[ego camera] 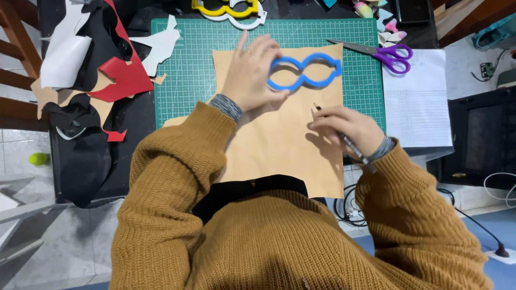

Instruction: Trace templates onto a piece of leather or foam material and then cut out the shapes using scissors.

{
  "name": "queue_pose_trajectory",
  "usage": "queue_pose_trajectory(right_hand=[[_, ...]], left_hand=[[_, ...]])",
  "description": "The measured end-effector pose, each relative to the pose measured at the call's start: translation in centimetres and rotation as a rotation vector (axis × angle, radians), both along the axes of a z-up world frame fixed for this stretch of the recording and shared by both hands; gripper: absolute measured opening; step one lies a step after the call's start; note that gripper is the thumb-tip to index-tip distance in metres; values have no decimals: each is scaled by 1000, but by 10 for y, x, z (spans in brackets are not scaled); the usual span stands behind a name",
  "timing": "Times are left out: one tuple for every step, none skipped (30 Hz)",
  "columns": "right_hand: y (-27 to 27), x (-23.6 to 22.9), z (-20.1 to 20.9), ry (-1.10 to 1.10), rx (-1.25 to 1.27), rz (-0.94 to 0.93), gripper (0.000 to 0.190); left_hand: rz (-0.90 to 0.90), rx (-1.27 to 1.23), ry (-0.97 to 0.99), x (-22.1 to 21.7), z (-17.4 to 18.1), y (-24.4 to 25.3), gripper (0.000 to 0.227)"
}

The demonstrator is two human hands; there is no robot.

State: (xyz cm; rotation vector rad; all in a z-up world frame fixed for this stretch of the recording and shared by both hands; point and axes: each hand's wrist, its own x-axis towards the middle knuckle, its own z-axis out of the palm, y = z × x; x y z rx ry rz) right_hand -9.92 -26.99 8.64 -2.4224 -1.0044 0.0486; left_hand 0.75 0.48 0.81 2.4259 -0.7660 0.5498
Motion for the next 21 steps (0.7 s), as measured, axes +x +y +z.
queue_pose_trajectory(right_hand=[[-1, -5, 2, 1, 0, 4, 29], [0, -9, 2, -21, -26, 13, 31], [0, -12, 3, -43, -53, 22, 33], [3, -13, 3, -37, -50, 18, 33], [6, -15, 3, -148, -13, 8, 25], [7, -20, 3, -254, 21, -4, 18], [4, -25, 3, -243, 21, -11, 18], [2, -23, 5, -214, 6, 21, 21], [1, -20, 7, -185, -9, 52, 25], [0, -19, 7, -187, -7, 51, 25], [-1, -18, 7, -173, -4, 55, 27], [-2, -20, 6, -153, -4, 58, 28], [-3, -20, 5, -148, -6, 56, 28], [-4, -19, 4, -156, -6, 60, 28], [-4, -17, 3, -163, -6, 64, 28], [-4, -17, 3, -164, -7, 64, 28], [-5, -16, 3, -159, -6, 65, 28], [-5, -16, 3, -153, -6, 66, 28], [-6, -17, 4, -154, -7, 65, 28], [-8, -16, 4, -153, -20, 80, 28], [-8, -15, 4, -152, -33, 95, 29]], left_hand=[[4, 0, 1, -1, 11, 7, 59], [12, -53, 19, 0, 23, 16, 60], [21, -106, 37, 2, 35, 25, 63], [17, -103, 43, 10, 41, 40, 63], [-2, -118, -8, 17, 45, 55, 65], [-24, -136, -53, 23, 48, 68, 67], [-29, -136, -41, 22, 55, 77, 67], [-5, -116, -54, 26, 65, 88, 59], [20, -96, -66, 31, 76, 99, 52], [19, -95, -68, 39, 71, 109, 52], [16, -112, 9, 47, 66, 119, 49], [11, -133, 94, 52, 58, 127, 47], [9, -134, 99, 57, 51, 132, 47], [59, -54, 137, 65, 45, 136, 47], [110, 28, 176, 73, 39, 141, 47], [110, 27, 175, 78, 33, 142, 47], [128, 60, 116, 83, 28, 143, 44], [144, 92, 58, 88, 22, 144, 41], [144, 91, 57, 84, 20, 138, 41], [214, 134, -98, 81, 19, 133, 42], [283, 176, -255, 79, 18, 129, 45]])
